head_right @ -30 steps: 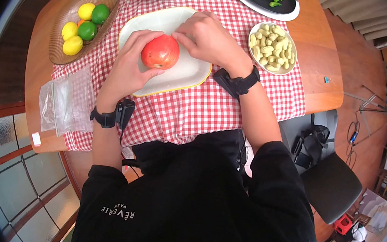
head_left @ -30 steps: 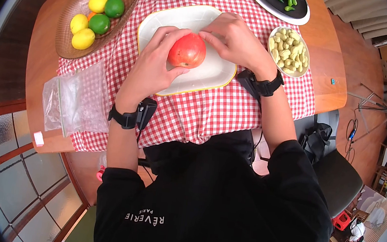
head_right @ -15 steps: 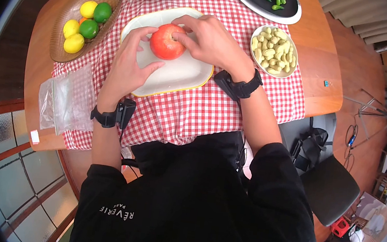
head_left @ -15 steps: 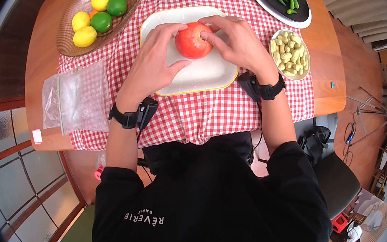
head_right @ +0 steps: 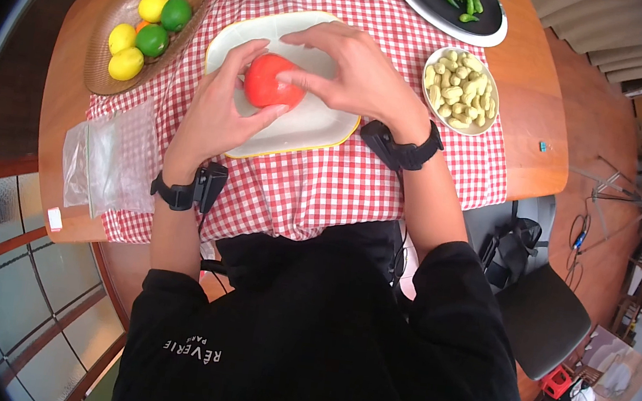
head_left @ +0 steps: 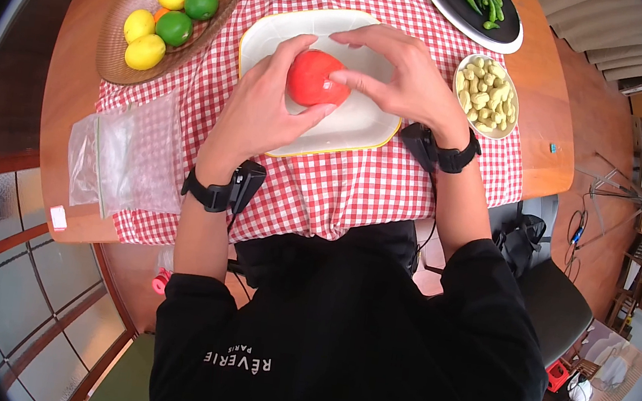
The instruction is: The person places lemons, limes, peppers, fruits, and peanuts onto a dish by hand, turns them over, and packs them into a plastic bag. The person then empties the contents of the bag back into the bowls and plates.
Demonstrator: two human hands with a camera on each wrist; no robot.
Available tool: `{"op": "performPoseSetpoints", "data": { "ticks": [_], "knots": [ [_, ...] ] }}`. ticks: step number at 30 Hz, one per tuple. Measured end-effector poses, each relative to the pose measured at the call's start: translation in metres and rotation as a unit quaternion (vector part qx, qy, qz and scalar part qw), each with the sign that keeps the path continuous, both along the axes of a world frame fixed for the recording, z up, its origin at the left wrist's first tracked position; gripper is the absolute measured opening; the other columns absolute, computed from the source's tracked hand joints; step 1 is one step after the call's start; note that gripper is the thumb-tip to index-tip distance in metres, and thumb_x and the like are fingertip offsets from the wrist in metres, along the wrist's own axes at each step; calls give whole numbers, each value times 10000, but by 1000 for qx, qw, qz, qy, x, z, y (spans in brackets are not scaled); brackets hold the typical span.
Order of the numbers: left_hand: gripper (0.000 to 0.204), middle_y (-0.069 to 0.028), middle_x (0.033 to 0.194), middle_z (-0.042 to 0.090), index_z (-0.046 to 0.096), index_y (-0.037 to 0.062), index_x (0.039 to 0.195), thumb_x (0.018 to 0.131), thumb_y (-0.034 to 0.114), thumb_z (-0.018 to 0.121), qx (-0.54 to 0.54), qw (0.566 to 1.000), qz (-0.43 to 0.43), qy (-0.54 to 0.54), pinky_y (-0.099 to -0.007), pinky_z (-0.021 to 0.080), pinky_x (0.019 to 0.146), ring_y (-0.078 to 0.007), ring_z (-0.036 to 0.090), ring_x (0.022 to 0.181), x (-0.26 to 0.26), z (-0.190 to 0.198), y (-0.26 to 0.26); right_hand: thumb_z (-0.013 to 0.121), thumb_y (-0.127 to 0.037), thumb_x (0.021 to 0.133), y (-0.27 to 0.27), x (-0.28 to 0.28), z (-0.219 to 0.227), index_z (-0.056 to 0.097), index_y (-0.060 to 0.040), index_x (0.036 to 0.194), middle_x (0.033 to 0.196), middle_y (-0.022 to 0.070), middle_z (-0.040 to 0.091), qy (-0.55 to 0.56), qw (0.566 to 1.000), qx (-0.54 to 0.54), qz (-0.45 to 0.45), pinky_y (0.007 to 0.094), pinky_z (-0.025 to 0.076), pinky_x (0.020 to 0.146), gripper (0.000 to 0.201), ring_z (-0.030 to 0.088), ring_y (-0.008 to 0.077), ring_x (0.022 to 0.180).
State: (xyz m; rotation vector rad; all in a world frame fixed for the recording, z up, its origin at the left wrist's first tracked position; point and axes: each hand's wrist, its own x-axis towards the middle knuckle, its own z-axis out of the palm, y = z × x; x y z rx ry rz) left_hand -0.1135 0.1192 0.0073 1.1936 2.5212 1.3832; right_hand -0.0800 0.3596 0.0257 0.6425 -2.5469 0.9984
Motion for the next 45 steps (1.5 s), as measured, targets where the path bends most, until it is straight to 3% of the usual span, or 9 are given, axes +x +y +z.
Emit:
{"op": "performPoseSetpoints", "data": {
  "ticks": [2, 4, 8, 13, 18, 22, 31, 41, 45],
  "knots": [
    [749, -243, 1324, 643, 538, 28, 1455, 833, 253, 890, 19, 996, 2, -82, -503, 518, 1081, -446, 642, 1256, 1, 1, 3, 824, -351, 904, -5, 2, -1, 765, -9, 1200, 1124, 220, 765, -7, 999, -26, 37, 433, 574, 922, 457, 732, 373, 1036],
    [737, -237, 1334, 636, 542, 35, 1448, 833, 246, 889, 15, 999, 12, -27, -500, 518, 1082, -439, 637, 1263, -1, -5, 2, 837, -368, 892, -6, 2, -4, 765, -15, 1208, 1137, 218, 764, -16, 996, -52, 72, 424, 574, 931, 479, 733, 367, 1045],
    [716, -217, 1366, 610, 553, 54, 1424, 822, 237, 894, -2, 996, 23, 88, -487, 519, 1083, -413, 622, 1277, -1, 0, 1, 830, -347, 904, -1, 0, -7, 778, -23, 1178, 1029, 207, 774, -18, 1000, -13, 22, 409, 586, 869, 427, 744, 366, 968],
    [685, -189, 1383, 602, 567, 67, 1412, 819, 202, 884, 19, 1000, 16, -2, -481, 519, 1078, -394, 621, 1269, -1, -3, 2, 822, -345, 914, 8, -3, -11, 786, -11, 1140, 908, 201, 766, -52, 996, 60, -37, 414, 592, 814, 405, 748, 374, 894],
    [638, -172, 1384, 609, 590, 71, 1392, 828, 172, 870, -3, 999, 2, -46, -479, 520, 1071, -392, 625, 1265, -2, 3, -2, 869, -296, 868, 5, 1, -2, 767, -19, 1211, 1074, 173, 771, 14, 999, 23, -32, 421, 587, 850, 453, 750, 330, 957],
    [639, -181, 1388, 612, 595, 68, 1390, 827, 179, 876, 3, 998, -9, 62, -480, 516, 1074, -399, 615, 1279, -1, -2, 2, 844, -367, 884, 1, 1, -9, 743, -5, 1251, 1147, 222, 762, -8, 1000, -9, 24, 427, 595, 886, 526, 747, 371, 1024],
    [760, -183, 1390, 628, 535, 64, 1457, 801, 169, 904, -10, 999, 51, 1, -480, 506, 1084, -393, 612, 1291, -1, -7, 2, 726, -330, 990, 5, -3, -17, 710, -10, 1232, 928, 221, 778, -66, 998, -4, -24, 447, 597, 817, 402, 761, 412, 867],
    [604, -145, 1461, 552, 652, 98, 1361, 797, 19, 849, 10, 997, -15, 74, -472, 497, 1103, -381, 579, 1326, -3, -4, -1, 816, -353, 909, 2, 3, -9, 690, 7, 1311, 1148, 275, 738, -38, 999, 4, -3, 479, 552, 962, 554, 705, 442, 1079],
    [597, -158, 1443, 579, 649, 71, 1370, 815, 81, 867, 39, 997, -49, 37, -466, 495, 1104, -379, 578, 1330, -3, 0, -2, 853, -355, 872, 2, 3, -7, 709, 13, 1296, 1187, 254, 738, -73, 996, 46, 8, 481, 536, 1011, 579, 701, 439, 1112]
  ]
}}
